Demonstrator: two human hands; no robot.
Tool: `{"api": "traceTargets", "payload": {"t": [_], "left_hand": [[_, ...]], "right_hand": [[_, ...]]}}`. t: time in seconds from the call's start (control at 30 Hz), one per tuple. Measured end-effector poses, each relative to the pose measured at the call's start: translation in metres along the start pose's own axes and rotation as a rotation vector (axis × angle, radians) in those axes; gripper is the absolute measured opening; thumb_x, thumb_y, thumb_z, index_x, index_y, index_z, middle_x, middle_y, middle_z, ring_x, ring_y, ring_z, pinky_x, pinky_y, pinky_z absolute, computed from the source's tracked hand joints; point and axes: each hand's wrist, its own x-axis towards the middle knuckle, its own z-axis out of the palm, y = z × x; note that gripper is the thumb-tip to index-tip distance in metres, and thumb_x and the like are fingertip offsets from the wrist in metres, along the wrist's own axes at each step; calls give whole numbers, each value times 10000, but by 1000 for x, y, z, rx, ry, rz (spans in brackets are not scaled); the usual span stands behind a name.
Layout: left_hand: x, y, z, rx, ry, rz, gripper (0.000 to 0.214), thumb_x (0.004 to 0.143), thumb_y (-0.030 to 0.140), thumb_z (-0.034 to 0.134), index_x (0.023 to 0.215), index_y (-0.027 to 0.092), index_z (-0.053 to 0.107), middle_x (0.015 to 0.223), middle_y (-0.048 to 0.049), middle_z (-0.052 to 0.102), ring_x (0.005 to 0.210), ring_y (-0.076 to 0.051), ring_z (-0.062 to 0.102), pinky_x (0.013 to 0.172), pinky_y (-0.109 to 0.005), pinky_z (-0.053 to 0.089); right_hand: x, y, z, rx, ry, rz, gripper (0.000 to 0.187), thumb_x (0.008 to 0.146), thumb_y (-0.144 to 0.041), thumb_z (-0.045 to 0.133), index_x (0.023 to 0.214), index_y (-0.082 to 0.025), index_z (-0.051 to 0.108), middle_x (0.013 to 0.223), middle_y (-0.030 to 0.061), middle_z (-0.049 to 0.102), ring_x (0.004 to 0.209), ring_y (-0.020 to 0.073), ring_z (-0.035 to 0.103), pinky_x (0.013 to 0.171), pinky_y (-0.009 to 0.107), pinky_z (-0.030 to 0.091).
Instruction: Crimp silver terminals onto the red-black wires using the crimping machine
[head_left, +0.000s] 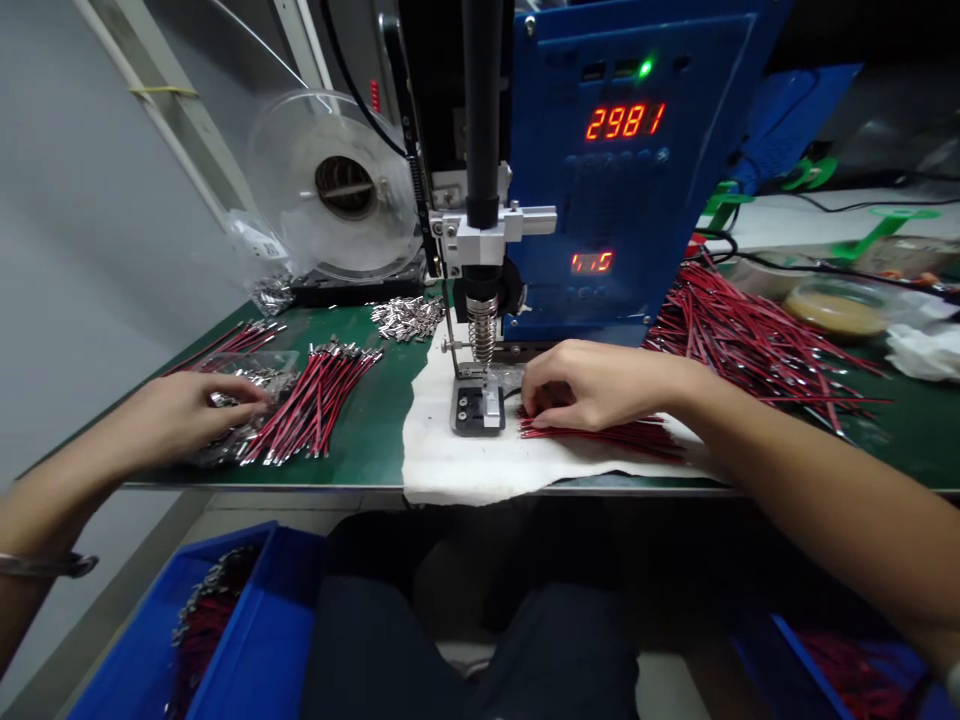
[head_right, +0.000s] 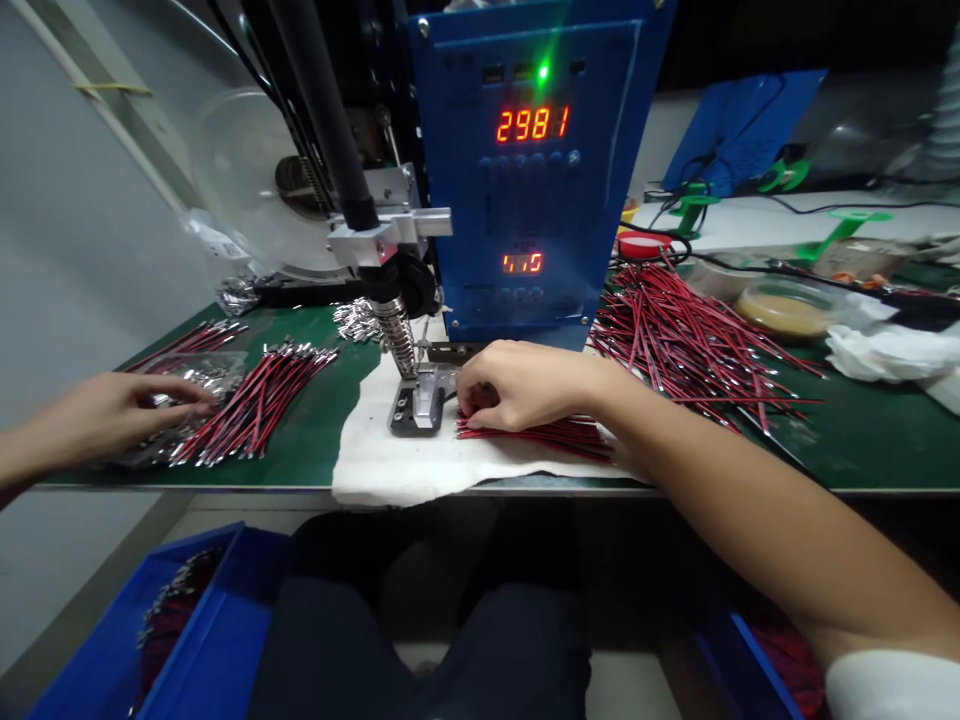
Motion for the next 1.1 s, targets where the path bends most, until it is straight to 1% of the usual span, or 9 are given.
{"api": "traceTargets", "payload": {"t": [0.13, 0.23, 0.37, 0.47, 0.63, 0.73, 0.87, 0.97, 1.1], "left_hand": [[-6, 9, -9, 65, 40, -120, 271, 691, 426, 687, 849, 210, 732, 525, 19, 551, 600, -183, 510, 601, -232, 324], [-14, 15, -16, 80, 221, -212, 298, 750, 420, 625, 943, 209, 712, 554, 22, 544, 565, -147, 487, 563, -226, 320], [-37, 37, -14, -144, 589, -48, 357, 753, 491, 633, 1003, 249, 714, 622, 31, 579, 515, -86, 431, 514, -210, 287], [-58, 71, 0, -384, 642, 43, 269, 720, 421, 697, 911, 239, 750, 608, 20, 618, 495, -98, 432, 484, -234, 324], [-71, 128, 45, -859, 391, 165, 228, 728, 373, 718, 885, 212, 753, 671, -13, 641, 533, -103, 479, 483, -225, 359], [-66, 153, 70, -1240, 221, 149, 232, 707, 333, 743, 886, 188, 710, 719, -24, 630, 508, -80, 454, 465, -213, 352], [-59, 181, 85, -1598, 100, 79, 187, 701, 269, 745, 823, 159, 657, 728, -1, 579, 433, -24, 323, 380, -180, 250], [-55, 189, 90, -1658, 103, 6, 176, 702, 256, 740, 820, 163, 649, 751, 3, 584, 433, -18, 334, 375, -175, 253], [-53, 184, 100, -1504, 107, 27, 220, 707, 327, 739, 847, 169, 678, 814, -39, 644, 521, -66, 476, 452, -204, 364]], "right_hand": [[2, -1, 1, -8, -7, 1, 136, 799, -230, 595, 876, -169, 690, 832, 33, 670, 681, 122, 551, 620, 229, 389], [2, -2, 1, -2, -18, 0, 139, 798, -229, 596, 880, -162, 685, 814, 32, 665, 661, 117, 542, 605, 226, 382], [3, -2, 2, 1, -23, -18, 128, 802, -248, 593, 844, -154, 669, 724, 17, 629, 596, 105, 506, 559, 222, 360], [3, -1, 3, 12, -7, -33, 122, 796, -220, 584, 848, -150, 669, 726, 17, 626, 591, 100, 504, 553, 217, 361], [3, 1, 3, 43, 30, -51, 144, 801, -189, 560, 861, -133, 678, 791, 38, 672, 644, 110, 555, 609, 224, 406], [2, 2, 2, 59, 73, -61, 155, 809, -199, 561, 864, -130, 689, 778, 36, 685, 636, 106, 566, 607, 222, 420], [2, 2, 2, 95, 142, -61, 172, 822, -221, 570, 877, -123, 701, 784, 47, 704, 660, 109, 601, 596, 209, 439], [1, 4, 3, 102, 169, -74, 189, 844, -250, 567, 864, -128, 709, 794, 54, 714, 679, 114, 618, 616, 215, 455], [2, 6, 2, 115, 188, -92, 190, 854, -260, 575, 873, -140, 721, 819, 56, 725, 696, 116, 633, 659, 226, 472]]}}
